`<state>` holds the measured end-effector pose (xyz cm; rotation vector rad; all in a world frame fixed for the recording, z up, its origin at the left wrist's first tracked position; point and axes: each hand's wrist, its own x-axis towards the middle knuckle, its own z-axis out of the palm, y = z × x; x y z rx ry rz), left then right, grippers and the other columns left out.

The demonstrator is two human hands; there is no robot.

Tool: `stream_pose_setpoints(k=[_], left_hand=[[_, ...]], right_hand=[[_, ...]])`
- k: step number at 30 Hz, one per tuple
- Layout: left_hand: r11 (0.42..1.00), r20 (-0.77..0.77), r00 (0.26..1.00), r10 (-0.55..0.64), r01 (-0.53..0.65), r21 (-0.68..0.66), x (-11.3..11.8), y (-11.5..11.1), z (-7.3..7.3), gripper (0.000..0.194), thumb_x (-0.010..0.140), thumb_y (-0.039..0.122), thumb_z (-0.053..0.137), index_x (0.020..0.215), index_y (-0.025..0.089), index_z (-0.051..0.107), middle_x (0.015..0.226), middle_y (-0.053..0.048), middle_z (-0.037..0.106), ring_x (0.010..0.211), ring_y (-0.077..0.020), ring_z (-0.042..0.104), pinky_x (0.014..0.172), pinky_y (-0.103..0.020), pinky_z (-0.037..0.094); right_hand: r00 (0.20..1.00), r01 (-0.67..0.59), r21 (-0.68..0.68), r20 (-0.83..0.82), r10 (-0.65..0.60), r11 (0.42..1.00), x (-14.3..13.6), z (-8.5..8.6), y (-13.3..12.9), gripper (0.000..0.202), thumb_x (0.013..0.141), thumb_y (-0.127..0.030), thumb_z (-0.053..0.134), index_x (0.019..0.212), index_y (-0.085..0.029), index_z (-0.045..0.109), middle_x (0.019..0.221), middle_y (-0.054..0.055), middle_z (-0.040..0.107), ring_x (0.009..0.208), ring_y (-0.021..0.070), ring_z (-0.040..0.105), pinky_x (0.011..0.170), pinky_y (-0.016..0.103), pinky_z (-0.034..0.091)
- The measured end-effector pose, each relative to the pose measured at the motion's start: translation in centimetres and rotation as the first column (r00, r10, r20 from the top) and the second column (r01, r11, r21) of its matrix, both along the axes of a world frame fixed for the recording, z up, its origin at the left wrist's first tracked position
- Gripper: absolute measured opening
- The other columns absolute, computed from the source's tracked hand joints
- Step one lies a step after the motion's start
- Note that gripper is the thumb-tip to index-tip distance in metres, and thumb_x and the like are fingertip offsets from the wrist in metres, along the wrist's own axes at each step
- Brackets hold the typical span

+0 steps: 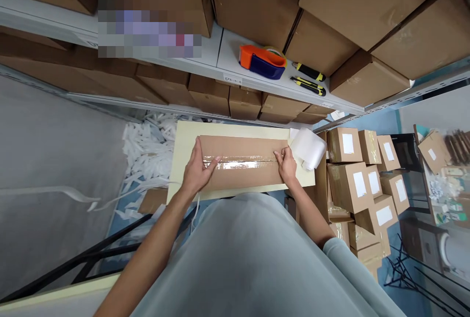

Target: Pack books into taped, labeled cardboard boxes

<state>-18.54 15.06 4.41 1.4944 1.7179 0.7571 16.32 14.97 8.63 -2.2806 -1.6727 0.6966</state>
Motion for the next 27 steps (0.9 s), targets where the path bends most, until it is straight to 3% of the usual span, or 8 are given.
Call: stream_pose_setpoints(k=[7,10,13,16,19,21,24,27], left_hand=[[0.997,-0.029,0.999,-0.023,0.025,0.068,-0.9,-0.1,-0.9,0.099,0.104,0.065,0.054,0.183,0.013,0.024,0.184,-0.023,0.037,0.17,-0.0383,0.038,0.139,-0.056,0.035],[0.995,-0.234,0.97,-0.065,0.082,0.064,-2.2,0.3,-1.3,0.096,0.104,0.063,0.047,0.18,0.006,0.031,0.182,-0.028,0.036,0.171,-0.047,0.033,0.135,-0.069,0.035],[0.983,-0.444,0.895,-0.054,0.125,0.133,-2.3,1.7,-0.4,0.083,0.104,0.05,0.044,0.173,0.004,0.045,0.182,-0.027,0.034,0.173,-0.05,0.023,0.134,-0.077,0.028],[0.935,-0.487,0.872,-0.053,0.214,0.282,0.3,5.3,2.9,0.074,0.107,0.04,0.04,0.171,0.007,0.05,0.182,-0.025,0.036,0.174,-0.0451,0.025,0.136,-0.073,0.027],[0.874,-0.432,0.902,-0.018,0.224,0.431,5.1,10.9,8.6,0.072,0.111,0.041,0.037,0.173,0.007,0.046,0.181,-0.025,0.038,0.173,-0.0422,0.029,0.136,-0.069,0.031],[0.842,-0.391,0.921,-0.005,0.215,0.494,8.4,14.9,12.8,0.071,0.111,0.038,0.038,0.174,0.005,0.042,0.182,-0.026,0.036,0.173,-0.0411,0.029,0.137,-0.067,0.031],[0.845,-0.344,0.939,-0.01,0.192,0.5,12.2,19.4,17.9,0.073,0.107,0.031,0.043,0.174,0.001,0.039,0.181,-0.029,0.035,0.172,-0.0413,0.032,0.137,-0.063,0.034],[0.873,-0.319,0.948,-0.016,0.169,0.458,13.9,21.5,20.0,0.074,0.104,0.025,0.046,0.172,-0.004,0.037,0.178,-0.032,0.039,0.171,-0.0428,0.035,0.136,-0.062,0.036]], right_hand=[[0.998,0.015,0.161,-0.065,-0.004,0.987,-0.1,-1.3,-0.8,0.037,0.114,-0.061,0.044,0.103,-0.027,0.055,0.105,0.004,0.073,0.086,0.0241,0.07,0.075,0.032,0.049],[0.999,-0.045,0.361,0.037,0.034,0.931,-0.3,-2.5,-1.1,0.039,0.117,-0.052,0.041,0.098,-0.025,0.061,0.14,0.018,0.072,0.116,0.0314,0.074,0.094,0.043,0.057],[0.979,-0.168,0.526,0.188,0.079,0.834,-0.3,-2.7,-0.1,0.038,0.117,-0.041,0.042,0.094,-0.022,0.066,0.156,0.024,0.065,0.148,0.04,0.06,0.118,0.057,0.05],[0.946,-0.303,0.616,0.289,0.15,0.727,-0.5,0.3,3.9,0.033,0.117,-0.031,0.046,0.096,-0.021,0.069,0.145,0.021,0.072,0.145,0.0375,0.062,0.125,0.06,0.045],[0.896,-0.439,0.648,0.368,0.248,0.622,-1.6,6.4,10.9,0.027,0.117,-0.026,0.046,0.112,-0.02,0.072,0.132,0.018,0.077,0.132,0.0316,0.068,0.13,0.058,0.042],[0.854,-0.518,0.628,0.417,0.31,0.581,-3.0,10.9,16.2,0.028,0.116,-0.025,0.046,0.128,-0.016,0.07,0.138,0.021,0.074,0.136,0.0317,0.065,0.13,0.056,0.042],[0.788,-0.599,0.448,0.478,0.388,0.664,-5.6,16.0,23.0,0.045,0.113,-0.024,0.049,0.154,-0.008,0.057,0.15,0.027,0.066,0.139,0.0346,0.062,0.123,0.052,0.047],[0.739,-0.603,0.17,0.488,0.465,0.78,-7.8,17.9,27.2,0.055,0.104,-0.019,0.061,0.155,-0.002,0.054,0.152,0.03,0.064,0.141,0.0355,0.061,0.121,0.047,0.048]])
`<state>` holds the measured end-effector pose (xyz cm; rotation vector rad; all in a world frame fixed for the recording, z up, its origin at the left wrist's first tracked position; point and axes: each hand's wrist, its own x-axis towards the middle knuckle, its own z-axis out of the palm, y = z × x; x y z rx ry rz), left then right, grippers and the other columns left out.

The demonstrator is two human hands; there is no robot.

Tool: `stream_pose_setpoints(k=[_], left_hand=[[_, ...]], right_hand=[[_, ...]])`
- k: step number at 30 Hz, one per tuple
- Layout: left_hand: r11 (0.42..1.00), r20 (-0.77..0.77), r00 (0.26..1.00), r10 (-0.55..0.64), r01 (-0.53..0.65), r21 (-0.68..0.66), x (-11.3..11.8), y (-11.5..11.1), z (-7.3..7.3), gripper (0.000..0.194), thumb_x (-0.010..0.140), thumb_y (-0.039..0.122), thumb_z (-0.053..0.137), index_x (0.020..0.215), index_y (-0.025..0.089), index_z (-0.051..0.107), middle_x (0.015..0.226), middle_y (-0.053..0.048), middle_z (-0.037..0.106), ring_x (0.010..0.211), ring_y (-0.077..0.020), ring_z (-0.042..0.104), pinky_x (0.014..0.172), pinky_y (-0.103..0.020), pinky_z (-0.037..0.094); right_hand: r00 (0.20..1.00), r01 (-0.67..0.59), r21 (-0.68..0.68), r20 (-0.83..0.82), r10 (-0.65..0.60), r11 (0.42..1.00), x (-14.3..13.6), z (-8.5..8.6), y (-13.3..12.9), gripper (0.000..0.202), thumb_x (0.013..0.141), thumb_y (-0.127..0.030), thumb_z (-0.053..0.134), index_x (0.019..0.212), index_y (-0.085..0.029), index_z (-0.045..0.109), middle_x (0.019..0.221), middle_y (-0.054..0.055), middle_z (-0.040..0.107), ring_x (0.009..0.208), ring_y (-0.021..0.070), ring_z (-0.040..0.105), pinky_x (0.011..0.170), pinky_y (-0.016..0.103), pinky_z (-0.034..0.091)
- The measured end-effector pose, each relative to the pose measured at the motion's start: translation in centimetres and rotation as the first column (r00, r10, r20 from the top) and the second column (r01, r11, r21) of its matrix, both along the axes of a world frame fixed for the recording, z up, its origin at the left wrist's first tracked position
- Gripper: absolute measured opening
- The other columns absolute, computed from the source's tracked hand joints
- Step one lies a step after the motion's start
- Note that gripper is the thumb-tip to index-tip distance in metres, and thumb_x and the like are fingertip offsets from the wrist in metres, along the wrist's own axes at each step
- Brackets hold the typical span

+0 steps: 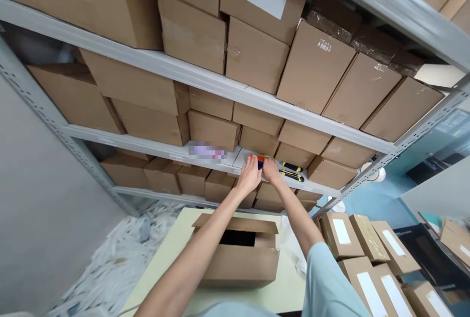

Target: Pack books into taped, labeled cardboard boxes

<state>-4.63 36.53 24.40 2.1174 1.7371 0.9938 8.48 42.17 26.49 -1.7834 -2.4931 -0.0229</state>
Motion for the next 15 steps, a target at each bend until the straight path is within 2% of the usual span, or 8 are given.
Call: stream_pose_setpoints(k=[1,3,7,10,12,15], left_hand=[[1.0,0.005,1.0,0.006,-0.006,-0.014,0.2,0.2,0.0,0.074,0.104,0.024,0.046,0.171,-0.006,0.038,0.177,-0.033,0.041,0.171,-0.0429,0.035,0.136,-0.062,0.036],[1.0,0.019,1.0,0.015,-0.014,-0.026,0.0,-0.1,-0.9,0.074,0.104,0.023,0.047,0.171,-0.006,0.038,0.176,-0.033,0.043,0.171,-0.0422,0.036,0.137,-0.061,0.035],[0.999,0.074,0.996,0.04,-0.041,0.007,-1.0,-2.1,-4.5,0.072,0.103,0.025,0.05,0.171,0.002,0.042,0.171,-0.029,0.053,0.169,-0.0414,0.039,0.136,-0.063,0.038],[0.996,0.14,0.986,0.089,-0.087,-0.021,-1.1,-4.1,-6.5,0.069,0.102,0.025,0.052,0.168,0.003,0.048,0.167,-0.028,0.058,0.168,-0.0425,0.042,0.134,-0.064,0.04],[0.993,0.202,0.973,0.11,-0.099,-0.063,-0.7,-5.5,-7.1,0.067,0.101,0.024,0.053,0.164,0.004,0.052,0.165,-0.027,0.061,0.166,-0.0425,0.045,0.134,-0.064,0.042],[0.992,0.325,0.938,0.119,-0.099,-0.077,-0.5,-8.0,-7.1,0.06,0.1,0.027,0.057,0.157,0.009,0.06,0.161,-0.024,0.066,0.16,-0.0407,0.054,0.132,-0.061,0.046]], right_hand=[[1.0,0.016,-0.044,0.022,-0.015,0.999,-0.6,0.0,0.8,0.058,0.1,-0.017,0.066,0.154,-0.001,0.055,0.152,0.031,0.065,0.141,0.036,0.062,0.122,0.047,0.047],[0.999,0.034,-0.075,0.027,-0.032,0.997,-1.3,-0.5,1.8,0.062,0.095,-0.014,0.07,0.153,0.001,0.055,0.152,0.033,0.065,0.142,0.0372,0.062,0.124,0.048,0.046],[0.999,0.036,-0.095,0.0,-0.037,0.995,-1.5,-1.7,2.1,0.057,0.101,-0.016,0.062,0.155,0.002,0.054,0.159,0.034,0.059,0.149,0.0373,0.058,0.129,0.049,0.041],[0.998,0.034,-0.131,-0.046,-0.04,0.991,-1.2,-1.5,2.2,0.051,0.101,-0.013,0.059,0.15,0.0,0.059,0.153,0.032,0.066,0.144,0.036,0.064,0.126,0.046,0.044],[0.994,0.037,-0.158,-0.093,-0.052,0.987,-1.0,-0.8,2.4,0.048,0.099,-0.011,0.062,0.145,0.001,0.063,0.144,0.032,0.072,0.137,0.0368,0.069,0.121,0.045,0.048],[0.977,0.04,-0.16,-0.199,-0.072,0.986,-0.5,0.1,1.7,0.046,0.1,-0.015,0.061,0.144,-0.001,0.062,0.135,0.031,0.075,0.128,0.0377,0.072,0.115,0.048,0.053]])
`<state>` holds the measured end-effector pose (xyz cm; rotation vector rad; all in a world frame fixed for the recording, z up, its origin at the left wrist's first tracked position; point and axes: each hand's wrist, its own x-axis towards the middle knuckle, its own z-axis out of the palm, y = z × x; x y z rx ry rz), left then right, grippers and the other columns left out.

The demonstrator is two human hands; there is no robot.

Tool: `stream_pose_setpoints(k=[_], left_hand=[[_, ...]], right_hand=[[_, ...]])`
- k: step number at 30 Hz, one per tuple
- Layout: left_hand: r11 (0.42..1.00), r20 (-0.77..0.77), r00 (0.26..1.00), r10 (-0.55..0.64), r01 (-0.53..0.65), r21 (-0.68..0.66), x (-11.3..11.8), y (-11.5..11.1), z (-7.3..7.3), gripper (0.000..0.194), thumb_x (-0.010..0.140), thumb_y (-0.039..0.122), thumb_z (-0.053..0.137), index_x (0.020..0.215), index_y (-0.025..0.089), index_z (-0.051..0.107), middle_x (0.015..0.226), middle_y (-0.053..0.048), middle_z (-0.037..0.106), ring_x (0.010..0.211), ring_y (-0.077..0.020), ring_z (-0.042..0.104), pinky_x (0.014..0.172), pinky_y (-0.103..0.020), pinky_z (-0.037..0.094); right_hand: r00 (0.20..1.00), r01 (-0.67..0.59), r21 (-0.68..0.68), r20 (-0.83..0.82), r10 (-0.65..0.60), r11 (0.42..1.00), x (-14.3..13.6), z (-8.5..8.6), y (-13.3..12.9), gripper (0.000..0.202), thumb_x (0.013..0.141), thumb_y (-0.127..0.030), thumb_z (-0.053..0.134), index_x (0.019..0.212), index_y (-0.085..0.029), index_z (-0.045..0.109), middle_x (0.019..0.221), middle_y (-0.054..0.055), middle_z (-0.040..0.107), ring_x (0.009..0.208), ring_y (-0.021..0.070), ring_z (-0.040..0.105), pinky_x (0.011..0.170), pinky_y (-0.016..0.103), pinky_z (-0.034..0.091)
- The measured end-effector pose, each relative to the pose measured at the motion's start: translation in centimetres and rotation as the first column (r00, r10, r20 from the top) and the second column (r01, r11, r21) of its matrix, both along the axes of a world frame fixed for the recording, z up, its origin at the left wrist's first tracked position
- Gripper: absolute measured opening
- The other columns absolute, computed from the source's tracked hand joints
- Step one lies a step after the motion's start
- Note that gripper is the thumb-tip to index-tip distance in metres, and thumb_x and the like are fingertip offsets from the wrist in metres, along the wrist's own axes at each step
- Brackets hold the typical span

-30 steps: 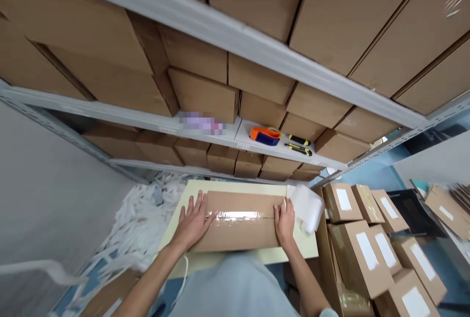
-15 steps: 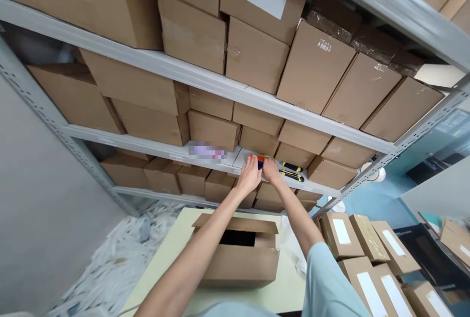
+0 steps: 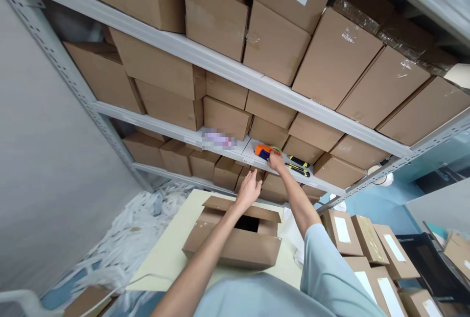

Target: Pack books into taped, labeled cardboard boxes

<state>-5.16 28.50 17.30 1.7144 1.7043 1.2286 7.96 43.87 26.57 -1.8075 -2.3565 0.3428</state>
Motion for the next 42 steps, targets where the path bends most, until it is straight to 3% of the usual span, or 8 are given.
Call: stream_pose_setpoints(k=[5,10,13,22,27,32,36,42], left_hand=[[0.991,0.312,0.95,0.024,-0.065,0.121,-1.5,-5.9,1.1,0.042,0.107,0.04,0.056,0.141,0.019,0.07,0.141,-0.016,0.076,0.127,-0.0294,0.077,0.116,-0.05,0.063],[0.982,0.401,0.916,0.015,-0.088,0.165,-1.6,-10.9,3.9,0.03,0.108,0.046,0.062,0.122,0.023,0.074,0.12,-0.01,0.078,0.104,-0.024,0.079,0.101,-0.042,0.067],[0.977,0.366,0.93,0.032,-0.105,0.183,-1.4,-12.6,5.3,0.024,0.108,0.041,0.063,0.12,0.024,0.075,0.116,-0.009,0.078,0.104,-0.0242,0.077,0.1,-0.04,0.066],[0.994,0.295,0.953,-0.072,0.044,0.102,-5.8,-17.4,5.1,0.023,0.106,0.043,0.065,0.112,0.024,0.078,0.111,-0.008,0.08,0.106,-0.026,0.073,0.099,-0.04,0.062],[0.998,0.434,0.9,0.035,-0.054,0.033,-11.2,-18.4,8.7,0.042,0.103,0.054,0.066,0.127,0.023,0.08,0.13,-0.01,0.078,0.114,-0.0265,0.074,0.096,-0.036,0.062],[0.987,0.369,0.92,-0.132,0.157,-0.038,-15.4,-16.9,11.2,0.034,0.089,0.057,0.081,0.102,0.026,0.087,0.107,-0.008,0.08,0.1,-0.0275,0.074,0.094,-0.038,0.063],[0.956,0.437,0.876,-0.206,0.275,-0.1,-16.2,-16.6,10.5,0.031,0.088,0.056,0.082,0.087,0.026,0.086,0.091,-0.007,0.079,0.088,-0.0256,0.072,0.083,-0.035,0.063],[0.977,0.441,0.893,-0.087,0.162,-0.136,-16.2,-17.7,6.8,0.034,0.088,0.057,0.077,0.088,0.024,0.085,0.088,-0.006,0.082,0.077,-0.0224,0.07,0.075,-0.032,0.062]], right_hand=[[0.94,-0.022,0.05,-0.338,0.037,0.998,1.2,-1.4,-7.2,0.047,0.113,-0.033,0.043,0.153,-0.013,0.055,0.135,0.02,0.076,0.123,0.0295,0.072,0.111,0.046,0.058],[0.415,-0.141,-0.021,-0.909,0.039,0.99,0.5,-3.3,-18.8,0.057,0.106,-0.06,0.062,0.143,-0.018,0.064,0.131,0.015,0.079,0.124,0.0284,0.073,0.117,0.045,0.057],[0.323,-0.098,-0.081,-0.945,-0.045,0.992,-0.8,-3.2,-23.1,0.061,0.104,-0.067,0.065,0.142,-0.02,0.065,0.128,0.014,0.079,0.121,0.0286,0.074,0.119,0.047,0.056],[0.482,-0.066,-0.115,-0.874,-0.069,0.991,-2.7,-4.5,-28.8,0.062,0.106,-0.073,0.057,0.143,-0.024,0.062,0.129,0.011,0.074,0.125,0.0286,0.069,0.117,0.044,0.056],[0.583,-0.174,-0.109,-0.812,0.013,0.979,-2.4,-5.4,-32.1,0.048,0.108,-0.062,0.065,0.136,-0.023,0.062,0.124,0.011,0.074,0.118,0.0279,0.068,0.109,0.04,0.058],[0.733,-0.279,-0.156,-0.672,0.105,0.948,-1.5,-4.5,-33.9,0.037,0.111,-0.06,0.061,0.124,-0.024,0.061,0.112,0.008,0.072,0.1,0.0248,0.067,0.094,0.037,0.058],[0.796,-0.32,-0.195,-0.587,0.152,0.927,-1.4,-3.6,-34.1,0.037,0.111,-0.059,0.061,0.126,-0.025,0.061,0.112,0.008,0.072,0.098,0.0252,0.066,0.091,0.038,0.058],[0.858,-0.366,-0.332,-0.482,0.177,0.869,-1.1,-1.4,-33.3,0.036,0.11,-0.058,0.062,0.122,-0.024,0.064,0.11,0.006,0.074,0.095,0.0248,0.07,0.085,0.035,0.056]])
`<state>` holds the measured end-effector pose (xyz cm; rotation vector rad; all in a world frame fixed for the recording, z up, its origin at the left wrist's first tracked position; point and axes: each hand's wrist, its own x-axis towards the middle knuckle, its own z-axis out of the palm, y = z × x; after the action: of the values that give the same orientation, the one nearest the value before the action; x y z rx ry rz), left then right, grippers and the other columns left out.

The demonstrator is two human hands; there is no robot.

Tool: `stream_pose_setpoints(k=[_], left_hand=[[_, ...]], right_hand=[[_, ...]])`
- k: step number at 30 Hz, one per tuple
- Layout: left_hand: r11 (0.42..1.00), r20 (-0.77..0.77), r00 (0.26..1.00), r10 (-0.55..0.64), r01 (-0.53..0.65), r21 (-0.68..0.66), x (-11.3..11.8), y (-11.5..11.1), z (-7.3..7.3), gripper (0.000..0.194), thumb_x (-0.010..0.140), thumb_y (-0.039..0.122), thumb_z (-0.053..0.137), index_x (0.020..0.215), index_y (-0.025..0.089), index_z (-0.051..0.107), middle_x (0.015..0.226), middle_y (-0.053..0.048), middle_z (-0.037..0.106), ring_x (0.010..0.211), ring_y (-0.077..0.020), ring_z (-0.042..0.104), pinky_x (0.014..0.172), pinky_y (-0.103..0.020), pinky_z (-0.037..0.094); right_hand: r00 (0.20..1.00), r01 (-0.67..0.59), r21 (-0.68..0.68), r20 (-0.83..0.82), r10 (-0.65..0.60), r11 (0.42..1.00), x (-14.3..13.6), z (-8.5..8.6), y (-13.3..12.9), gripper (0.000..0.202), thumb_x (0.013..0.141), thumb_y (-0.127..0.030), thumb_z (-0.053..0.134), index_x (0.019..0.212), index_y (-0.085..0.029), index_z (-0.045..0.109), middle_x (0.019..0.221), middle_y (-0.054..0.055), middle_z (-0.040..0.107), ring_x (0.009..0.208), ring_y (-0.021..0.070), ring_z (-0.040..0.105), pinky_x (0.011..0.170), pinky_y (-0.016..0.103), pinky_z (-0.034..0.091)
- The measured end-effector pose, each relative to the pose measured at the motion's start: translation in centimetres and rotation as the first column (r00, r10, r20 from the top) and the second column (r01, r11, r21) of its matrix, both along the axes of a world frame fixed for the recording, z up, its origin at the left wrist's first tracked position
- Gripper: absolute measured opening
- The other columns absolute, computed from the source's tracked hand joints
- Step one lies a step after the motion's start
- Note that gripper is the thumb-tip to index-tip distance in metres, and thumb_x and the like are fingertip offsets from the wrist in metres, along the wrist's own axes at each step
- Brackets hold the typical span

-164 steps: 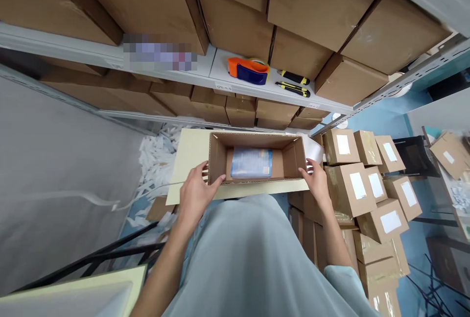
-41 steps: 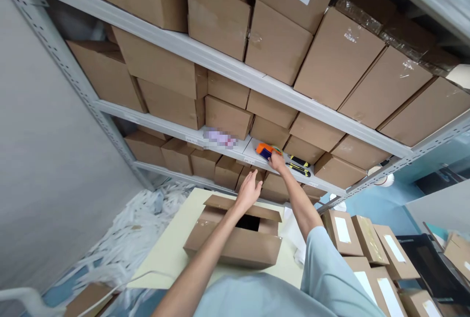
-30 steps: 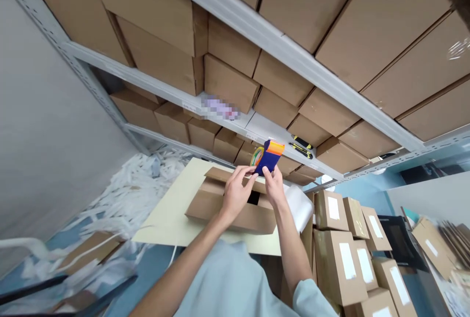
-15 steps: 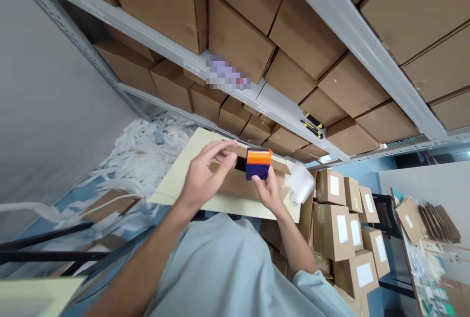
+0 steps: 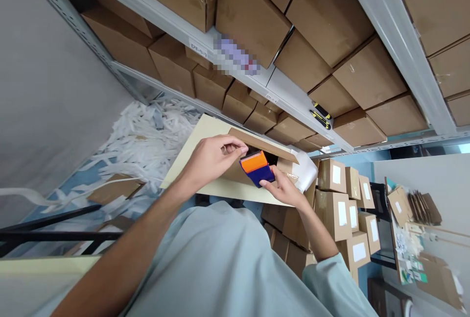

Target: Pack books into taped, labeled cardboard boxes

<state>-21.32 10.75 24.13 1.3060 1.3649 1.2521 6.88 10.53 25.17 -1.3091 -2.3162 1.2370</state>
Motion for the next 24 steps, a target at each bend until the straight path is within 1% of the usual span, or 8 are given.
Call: stream_pose_setpoints(k=[3,6,9,12,15,18,22,24], left_hand=[[0.989,0.065,0.988,0.139,-0.136,-0.057,-0.7,-0.7,-2.3,0.034,0.085,0.057,0.081,0.089,0.023,0.085,0.089,-0.007,0.082,0.079,-0.0237,0.073,0.078,-0.034,0.065],[0.939,0.214,0.923,0.321,-0.281,-0.198,-1.1,-1.4,-4.8,0.039,0.08,0.057,0.088,0.092,0.021,0.083,0.092,-0.008,0.081,0.087,-0.0252,0.076,0.085,-0.039,0.069],[0.899,0.418,0.821,0.389,-0.239,-0.366,0.1,-1.8,-7.4,0.049,0.07,0.06,0.095,0.091,0.018,0.079,0.091,-0.008,0.078,0.09,-0.0246,0.077,0.09,-0.044,0.072],[0.864,0.511,0.736,0.443,-0.199,-0.463,2.1,-1.6,-9.6,0.056,0.064,0.061,0.098,0.091,0.017,0.075,0.09,-0.007,0.077,0.091,-0.0224,0.077,0.093,-0.045,0.071],[0.825,0.499,0.694,0.519,-0.254,-0.504,3.1,-0.7,-11.1,0.052,0.065,0.057,0.097,0.091,0.018,0.074,0.089,-0.006,0.077,0.088,-0.02,0.076,0.094,-0.043,0.071],[0.802,0.496,0.667,0.556,-0.274,-0.53,2.9,0.3,-12.1,0.045,0.067,0.05,0.096,0.091,0.018,0.074,0.086,-0.005,0.076,0.084,-0.0179,0.075,0.095,-0.041,0.07],[0.787,0.478,0.664,0.575,-0.29,-0.544,2.4,0.5,-13.0,0.037,0.071,0.045,0.092,0.09,0.018,0.074,0.087,-0.006,0.077,0.085,-0.0196,0.076,0.094,-0.04,0.07],[0.789,0.403,0.718,0.568,-0.335,-0.515,2.2,0.3,-13.5,0.033,0.075,0.045,0.088,0.089,0.019,0.075,0.09,-0.007,0.079,0.09,-0.0225,0.077,0.092,-0.04,0.07]], right_hand=[[0.988,-0.087,-0.107,0.115,0.099,0.99,1.7,2.7,0.6,0.034,0.109,-0.057,0.066,0.115,-0.024,0.067,0.105,0.005,0.075,0.088,0.0231,0.07,0.078,0.034,0.055],[0.971,-0.089,-0.233,0.197,0.136,0.968,4.1,6.2,2.1,0.036,0.108,-0.058,0.068,0.112,-0.023,0.07,0.096,0.004,0.076,0.081,0.0219,0.069,0.073,0.033,0.055],[0.955,-0.072,-0.278,0.257,0.146,0.958,5.6,9.3,5.2,0.039,0.105,-0.061,0.072,0.11,-0.022,0.074,0.091,0.004,0.075,0.076,0.0208,0.066,0.071,0.032,0.055],[0.928,-0.103,-0.296,0.316,0.198,0.95,5.3,10.4,9.4,0.04,0.1,-0.061,0.078,0.105,-0.021,0.077,0.087,0.002,0.074,0.073,0.0184,0.063,0.067,0.03,0.053],[0.927,-0.109,-0.384,0.294,0.233,0.917,4.1,9.6,13.3,0.046,0.094,-0.063,0.084,0.105,-0.019,0.079,0.089,0.002,0.078,0.075,0.0175,0.068,0.066,0.027,0.056],[0.936,-0.095,-0.493,0.251,0.247,0.865,3.3,7.3,15.6,0.053,0.087,-0.065,0.089,0.106,-0.016,0.081,0.092,0.003,0.082,0.077,0.0178,0.073,0.068,0.026,0.06],[0.946,-0.053,-0.664,0.207,0.251,0.746,3.5,3.5,16.2,0.06,0.085,-0.068,0.09,0.111,-0.015,0.079,0.099,0.005,0.084,0.086,0.0215,0.079,0.078,0.029,0.065],[0.957,-0.037,-0.714,0.177,0.231,0.699,3.8,1.7,16.0,0.063,0.083,-0.069,0.091,0.112,-0.015,0.078,0.101,0.006,0.084,0.09,0.0233,0.081,0.08,0.031,0.066]])
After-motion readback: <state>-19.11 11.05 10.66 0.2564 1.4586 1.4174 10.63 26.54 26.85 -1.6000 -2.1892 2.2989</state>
